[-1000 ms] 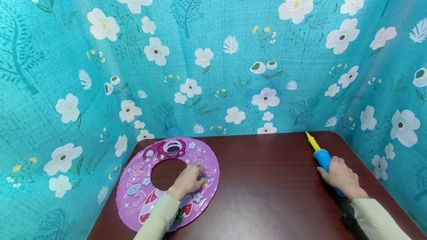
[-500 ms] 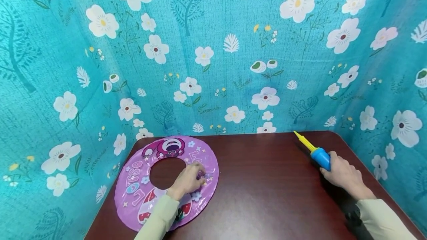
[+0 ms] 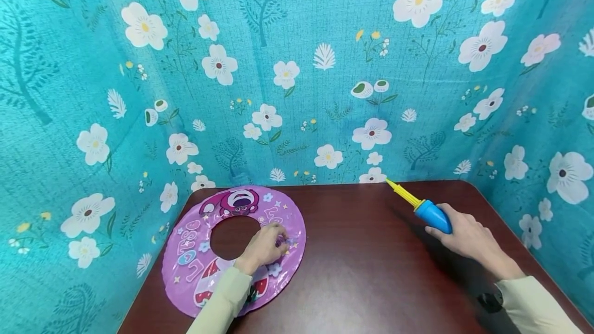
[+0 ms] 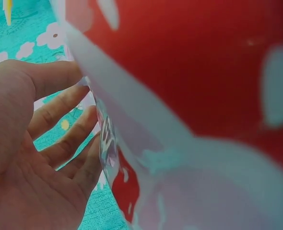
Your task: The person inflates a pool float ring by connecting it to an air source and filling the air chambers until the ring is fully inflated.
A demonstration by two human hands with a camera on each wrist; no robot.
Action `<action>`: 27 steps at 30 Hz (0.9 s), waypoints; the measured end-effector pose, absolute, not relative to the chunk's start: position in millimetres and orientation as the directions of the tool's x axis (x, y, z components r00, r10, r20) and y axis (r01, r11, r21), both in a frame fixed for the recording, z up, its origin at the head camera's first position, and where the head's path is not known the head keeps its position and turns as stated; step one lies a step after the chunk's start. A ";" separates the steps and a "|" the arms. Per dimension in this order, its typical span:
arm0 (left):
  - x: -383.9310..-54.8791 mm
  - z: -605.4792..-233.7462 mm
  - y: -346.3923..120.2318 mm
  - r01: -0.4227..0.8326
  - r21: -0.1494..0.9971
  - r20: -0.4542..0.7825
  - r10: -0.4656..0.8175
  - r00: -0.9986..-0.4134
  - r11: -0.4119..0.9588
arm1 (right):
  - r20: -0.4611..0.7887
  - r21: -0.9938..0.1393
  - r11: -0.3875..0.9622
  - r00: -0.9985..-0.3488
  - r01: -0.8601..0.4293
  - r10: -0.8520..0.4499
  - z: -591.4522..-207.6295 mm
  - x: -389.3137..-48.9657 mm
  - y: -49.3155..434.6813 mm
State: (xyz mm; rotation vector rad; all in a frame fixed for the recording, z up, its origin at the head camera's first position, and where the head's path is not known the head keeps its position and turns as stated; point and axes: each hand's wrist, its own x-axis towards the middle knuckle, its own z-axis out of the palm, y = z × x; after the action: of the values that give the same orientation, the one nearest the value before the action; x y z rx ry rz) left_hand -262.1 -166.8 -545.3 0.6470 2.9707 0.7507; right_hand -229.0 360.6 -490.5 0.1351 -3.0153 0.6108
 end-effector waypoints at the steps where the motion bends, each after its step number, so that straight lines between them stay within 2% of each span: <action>1: -262.1 -545.3 -166.4 0.392 0.453 0.093 0.395 -0.914 0.801 | 0.076 -0.392 0.914 -0.994 -0.103 -0.079 -488.9 -229.1 358.1; 9: -262.2 -545.7 -163.6 0.387 0.443 0.093 0.388 -0.917 0.809 | 0.063 -0.401 0.906 -0.990 -0.137 -0.122 -478.8 -226.5 336.8; 20: -260.7 -545.1 -161.4 0.394 0.406 0.105 0.387 -0.916 0.824 | 0.026 -0.413 0.872 -0.960 -0.264 -0.278 -467.0 -224.3 303.5; 27: -261.1 -545.6 -161.4 0.395 0.403 0.113 0.383 -0.917 0.826 | 0.065 -0.396 0.853 -0.937 -0.340 -0.343 -462.3 -224.0 284.1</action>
State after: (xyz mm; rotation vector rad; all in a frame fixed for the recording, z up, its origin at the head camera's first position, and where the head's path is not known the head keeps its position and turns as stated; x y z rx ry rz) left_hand -261.1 -161.4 -545.6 0.6448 3.0280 0.6777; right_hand -224.0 284.1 -462.3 0.5589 -3.0321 0.6452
